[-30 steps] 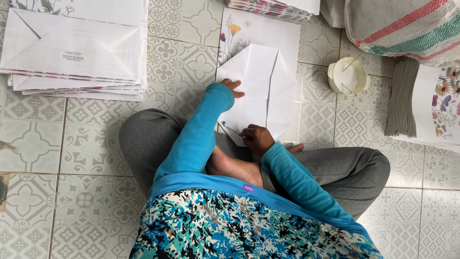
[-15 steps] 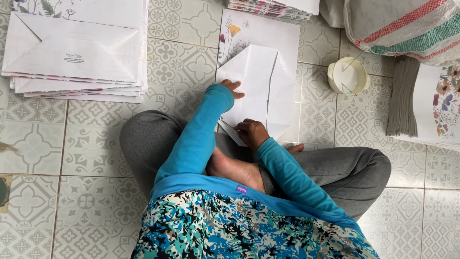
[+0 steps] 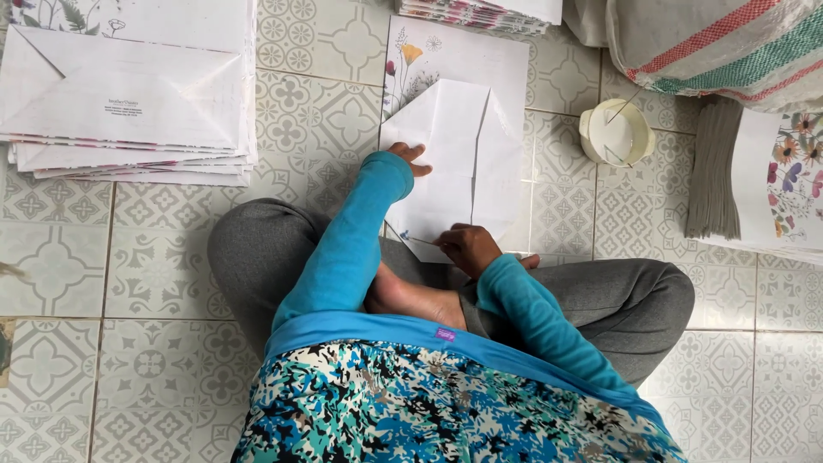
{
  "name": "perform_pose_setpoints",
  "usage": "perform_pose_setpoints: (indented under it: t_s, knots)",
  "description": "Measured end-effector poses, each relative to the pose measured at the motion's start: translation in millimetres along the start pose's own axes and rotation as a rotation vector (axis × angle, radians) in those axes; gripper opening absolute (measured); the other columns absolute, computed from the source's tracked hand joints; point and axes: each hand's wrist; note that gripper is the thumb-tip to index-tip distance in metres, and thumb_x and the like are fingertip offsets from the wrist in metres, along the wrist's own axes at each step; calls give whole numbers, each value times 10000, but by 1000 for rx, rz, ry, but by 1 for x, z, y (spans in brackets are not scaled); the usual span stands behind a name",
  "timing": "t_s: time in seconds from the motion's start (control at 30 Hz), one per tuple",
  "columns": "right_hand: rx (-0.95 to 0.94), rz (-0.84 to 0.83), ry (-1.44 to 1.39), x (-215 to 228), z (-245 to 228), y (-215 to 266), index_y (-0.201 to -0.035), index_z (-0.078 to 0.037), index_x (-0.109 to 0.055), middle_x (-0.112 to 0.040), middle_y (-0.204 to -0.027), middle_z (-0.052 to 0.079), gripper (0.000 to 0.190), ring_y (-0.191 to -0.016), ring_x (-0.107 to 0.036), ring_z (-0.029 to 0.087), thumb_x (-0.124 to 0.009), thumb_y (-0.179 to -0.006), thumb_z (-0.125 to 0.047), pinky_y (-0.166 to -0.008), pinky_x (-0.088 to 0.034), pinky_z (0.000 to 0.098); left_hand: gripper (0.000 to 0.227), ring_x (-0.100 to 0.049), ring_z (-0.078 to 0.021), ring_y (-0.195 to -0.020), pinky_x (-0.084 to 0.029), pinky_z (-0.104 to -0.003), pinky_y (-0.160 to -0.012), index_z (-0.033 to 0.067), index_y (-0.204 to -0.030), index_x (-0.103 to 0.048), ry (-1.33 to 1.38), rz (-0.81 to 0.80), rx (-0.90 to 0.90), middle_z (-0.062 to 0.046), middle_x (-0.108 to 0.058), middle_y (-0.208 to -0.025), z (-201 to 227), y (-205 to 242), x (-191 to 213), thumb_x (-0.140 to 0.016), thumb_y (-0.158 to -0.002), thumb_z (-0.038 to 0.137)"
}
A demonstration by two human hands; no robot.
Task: Folding pre-printed paper sheets and applying glue to the edges to create envelopes.
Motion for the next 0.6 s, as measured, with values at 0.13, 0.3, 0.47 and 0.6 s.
perform_pose_setpoints:
  t_s: [0.13,0.3,0.47,0.6]
  knots:
    - [-3,15,38,-9,3,-12,-963,-146,-788,-746,-855,106,118,-791,-747,292,-727,-893,-73,-721,-607,390,1007,-215,-293,-1539,-240,-395,-1261,491,-1582,-261,-5,-9,1,1,-120,-1722,0,-3,-2,-642,-824,-53]
    - [-8,-90,96,-7,29,12,-927,-142,-786,-749,-852,112,100,-809,-754,295,-746,-860,-79,-727,-608,411,1008,-211,-285,-1533,-228,-395,-1262,494,-1589,-241,-37,0,7,4,-113,-1721,2,11,7,-662,-835,-26]
    - [-33,-103,95,2,30,20,-934,-150,-774,-739,-857,105,113,-807,-745,313,-720,-871,-73,-705,-611,435,940,-204,-284,-1534,-229,-398,-1261,491,-1590,-239,-16,7,3,2,-111,-1721,3,8,3,-617,-884,-1]
    - [-49,-53,109,-5,20,5,-964,-178,-772,-732,-885,89,127,-824,-740,297,-724,-892,-85,-705,-616,406,957,-207,-291,-1527,-218,-412,-1256,486,-1596,-227,-52,6,8,-9,-110,-1720,3,8,2,-621,-875,-6]
Point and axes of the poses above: each hand's wrist, its own y-axis away from the middle knuckle, its own x-axis out of the back of the hand, z = x × y
